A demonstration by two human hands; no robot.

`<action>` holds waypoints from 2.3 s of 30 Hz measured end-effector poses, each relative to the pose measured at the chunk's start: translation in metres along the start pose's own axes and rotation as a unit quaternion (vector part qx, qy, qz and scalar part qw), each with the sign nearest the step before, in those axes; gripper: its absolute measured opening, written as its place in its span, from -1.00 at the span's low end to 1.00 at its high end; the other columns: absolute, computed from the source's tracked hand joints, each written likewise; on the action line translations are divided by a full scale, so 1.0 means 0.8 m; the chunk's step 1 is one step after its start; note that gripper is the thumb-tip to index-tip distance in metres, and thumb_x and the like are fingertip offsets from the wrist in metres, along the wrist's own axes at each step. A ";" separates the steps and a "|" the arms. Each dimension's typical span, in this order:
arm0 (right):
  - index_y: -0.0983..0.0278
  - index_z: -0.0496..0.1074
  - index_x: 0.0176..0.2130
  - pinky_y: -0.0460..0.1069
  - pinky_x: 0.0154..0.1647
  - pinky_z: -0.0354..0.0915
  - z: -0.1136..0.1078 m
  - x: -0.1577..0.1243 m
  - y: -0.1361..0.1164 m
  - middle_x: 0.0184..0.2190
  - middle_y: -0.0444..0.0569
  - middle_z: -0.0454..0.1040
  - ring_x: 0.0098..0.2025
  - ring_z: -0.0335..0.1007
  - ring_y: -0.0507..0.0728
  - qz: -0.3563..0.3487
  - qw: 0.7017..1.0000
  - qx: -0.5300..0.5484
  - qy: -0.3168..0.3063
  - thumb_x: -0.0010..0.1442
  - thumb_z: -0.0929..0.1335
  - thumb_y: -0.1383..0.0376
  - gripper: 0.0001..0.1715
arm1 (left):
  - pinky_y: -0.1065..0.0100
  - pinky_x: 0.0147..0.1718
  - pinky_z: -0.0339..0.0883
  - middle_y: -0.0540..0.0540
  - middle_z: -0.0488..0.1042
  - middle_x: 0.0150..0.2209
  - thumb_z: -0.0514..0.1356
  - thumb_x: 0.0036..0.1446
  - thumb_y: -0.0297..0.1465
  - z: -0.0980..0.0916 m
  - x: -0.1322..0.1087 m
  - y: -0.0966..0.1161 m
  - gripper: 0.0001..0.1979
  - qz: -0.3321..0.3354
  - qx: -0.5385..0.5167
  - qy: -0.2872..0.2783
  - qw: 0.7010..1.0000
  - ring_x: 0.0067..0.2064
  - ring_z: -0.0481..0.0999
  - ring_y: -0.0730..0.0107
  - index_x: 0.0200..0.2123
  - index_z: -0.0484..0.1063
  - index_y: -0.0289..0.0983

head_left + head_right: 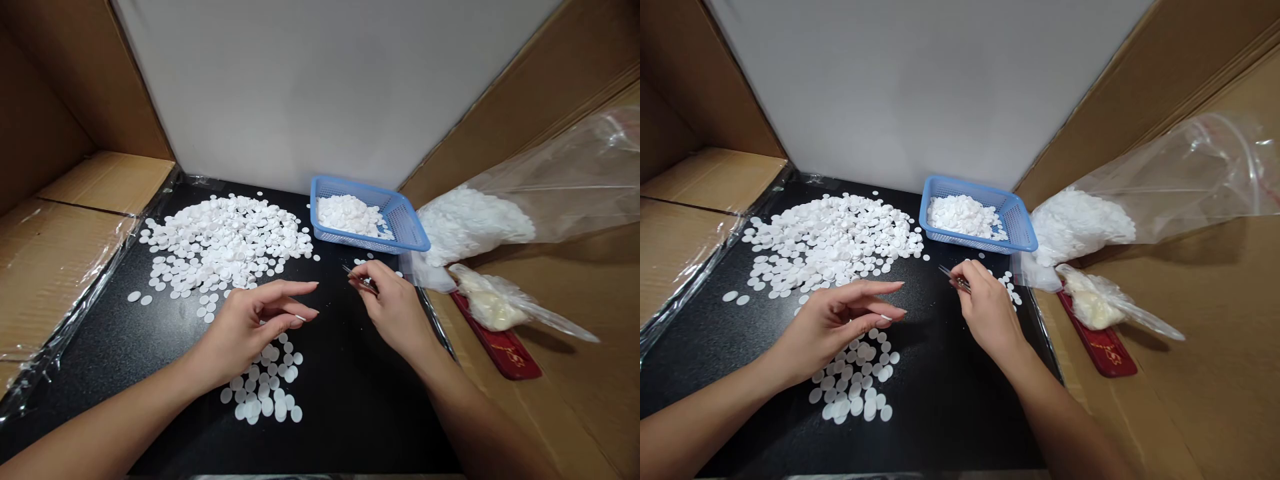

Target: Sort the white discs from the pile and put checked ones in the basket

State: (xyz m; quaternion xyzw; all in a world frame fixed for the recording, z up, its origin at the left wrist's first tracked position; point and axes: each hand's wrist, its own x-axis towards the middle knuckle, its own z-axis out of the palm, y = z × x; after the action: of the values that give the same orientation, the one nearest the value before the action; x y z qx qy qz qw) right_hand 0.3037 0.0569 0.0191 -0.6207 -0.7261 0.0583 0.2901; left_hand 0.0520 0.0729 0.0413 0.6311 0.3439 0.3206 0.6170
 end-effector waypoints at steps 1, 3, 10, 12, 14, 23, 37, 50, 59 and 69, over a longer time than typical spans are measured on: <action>0.21 0.42 -0.25 0.00 -0.32 0.31 0.000 0.000 -0.001 -0.31 0.00 0.55 -0.28 0.50 0.18 -0.013 1.000 0.017 0.011 0.29 0.21 0.37 -0.79 | 0.42 -0.13 0.55 -0.04 0.69 -0.21 0.27 0.20 -0.49 0.000 0.000 0.001 -0.65 -0.001 0.005 0.002 1.000 -0.18 0.69 0.36 0.06 0.53 -0.17; 0.21 0.42 -0.21 0.00 -0.30 0.33 0.000 0.000 -0.003 -0.29 -0.01 0.58 -0.26 0.53 0.17 -0.020 0.999 0.047 0.009 0.26 0.21 0.41 -0.76 | 0.42 -0.14 0.55 -0.04 0.69 -0.21 0.26 0.19 -0.48 0.000 0.000 0.002 -0.67 -0.001 0.014 0.005 1.000 -0.19 0.69 0.36 0.03 0.55 -0.16; 0.20 0.28 -0.47 -0.08 -0.57 0.08 0.000 -0.001 -0.010 -0.65 -0.21 0.35 -0.64 0.24 0.02 0.006 0.999 0.051 -0.007 0.35 0.29 0.15 -0.64 | 0.37 -0.14 0.55 -0.07 0.69 -0.21 0.26 0.18 -0.47 0.000 0.000 0.001 -0.69 -0.008 0.023 0.004 1.000 -0.16 0.69 0.30 0.00 0.56 -0.19; 0.20 0.27 -0.47 -0.08 -0.54 0.11 0.001 -0.002 -0.014 -0.62 -0.20 0.35 -0.60 0.26 0.03 -0.008 0.998 0.057 0.002 0.37 0.27 0.18 -0.64 | 0.37 -0.13 0.55 -0.06 0.69 -0.21 0.27 0.17 -0.46 0.001 0.000 0.001 -0.70 -0.013 0.013 0.003 1.000 -0.15 0.69 0.30 -0.01 0.56 -0.18; 0.20 0.33 -0.39 -0.08 -0.45 0.21 0.003 -0.002 -0.017 -0.51 -0.14 0.43 -0.49 0.38 0.07 -0.028 0.997 0.069 0.007 0.37 0.25 0.28 -0.74 | 0.36 -0.12 0.55 -0.05 0.69 -0.22 0.28 0.16 -0.45 0.002 0.000 0.000 -0.72 -0.019 0.000 0.003 1.000 -0.13 0.68 0.30 -0.03 0.57 -0.19; 0.21 0.37 -0.38 -0.06 -0.43 0.28 0.015 -0.003 -0.017 -0.49 -0.12 0.43 -0.46 0.39 0.07 -0.029 0.993 0.110 -0.035 0.32 0.30 0.33 -0.81 | 0.40 -0.32 0.51 -0.07 0.61 -0.39 0.27 0.19 -0.38 -0.010 0.007 0.007 -0.88 -0.011 0.033 0.060 0.998 -0.34 0.61 0.37 -0.36 0.56 -0.28; 0.20 0.53 -0.28 -0.10 -0.43 0.28 0.071 -0.016 -0.062 -0.33 -0.13 0.40 -0.44 0.35 0.00 -0.074 0.981 0.121 -0.130 0.26 0.41 0.32 -0.95 | 0.33 -0.23 0.53 -0.08 0.62 -0.32 0.36 0.09 -0.34 -0.016 0.010 -0.003 -0.75 -0.017 0.007 0.098 0.995 -0.25 0.63 0.31 -0.14 0.54 -0.29; 0.23 0.45 -0.33 -0.07 -0.32 0.39 0.067 -0.015 -0.061 -0.33 -0.09 0.46 -0.33 0.44 0.06 -0.066 0.958 0.247 -0.127 0.22 0.38 0.42 -0.91 | 0.31 -0.19 0.59 -0.07 0.67 -0.27 0.31 0.16 -0.41 -0.015 0.001 -0.004 -0.85 0.060 0.072 0.091 0.991 -0.19 0.68 0.25 -0.16 0.57 -0.24; 0.23 0.42 -0.35 -0.07 -0.37 0.29 0.065 -0.013 -0.060 -0.38 -0.11 0.43 -0.37 0.36 0.05 -0.045 0.950 0.280 -0.130 0.23 0.35 0.39 -0.90 | 0.35 -0.17 0.52 -0.07 0.66 -0.26 0.30 0.16 -0.48 -0.011 -0.002 0.008 -0.89 0.126 0.104 0.091 0.982 -0.21 0.64 0.32 -0.23 0.60 -0.23; 0.24 0.51 -0.17 -0.03 -0.24 0.39 0.026 -0.006 -0.065 -0.29 -0.07 0.54 -0.27 0.46 0.08 0.104 0.890 0.422 -0.136 0.22 0.39 0.23 -0.81 | 0.44 -0.39 0.23 0.00 0.42 -0.34 0.23 0.15 -0.32 0.005 0.007 -0.014 -0.83 -0.117 -0.089 0.018 0.989 -0.35 0.37 0.45 -0.21 0.43 -0.25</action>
State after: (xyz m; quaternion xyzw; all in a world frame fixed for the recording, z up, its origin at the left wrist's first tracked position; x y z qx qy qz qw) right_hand 0.2485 0.0468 0.0237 -0.4978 -0.5962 0.4733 0.4156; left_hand 0.0579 0.0752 0.0299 0.5228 0.3966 0.2867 0.6980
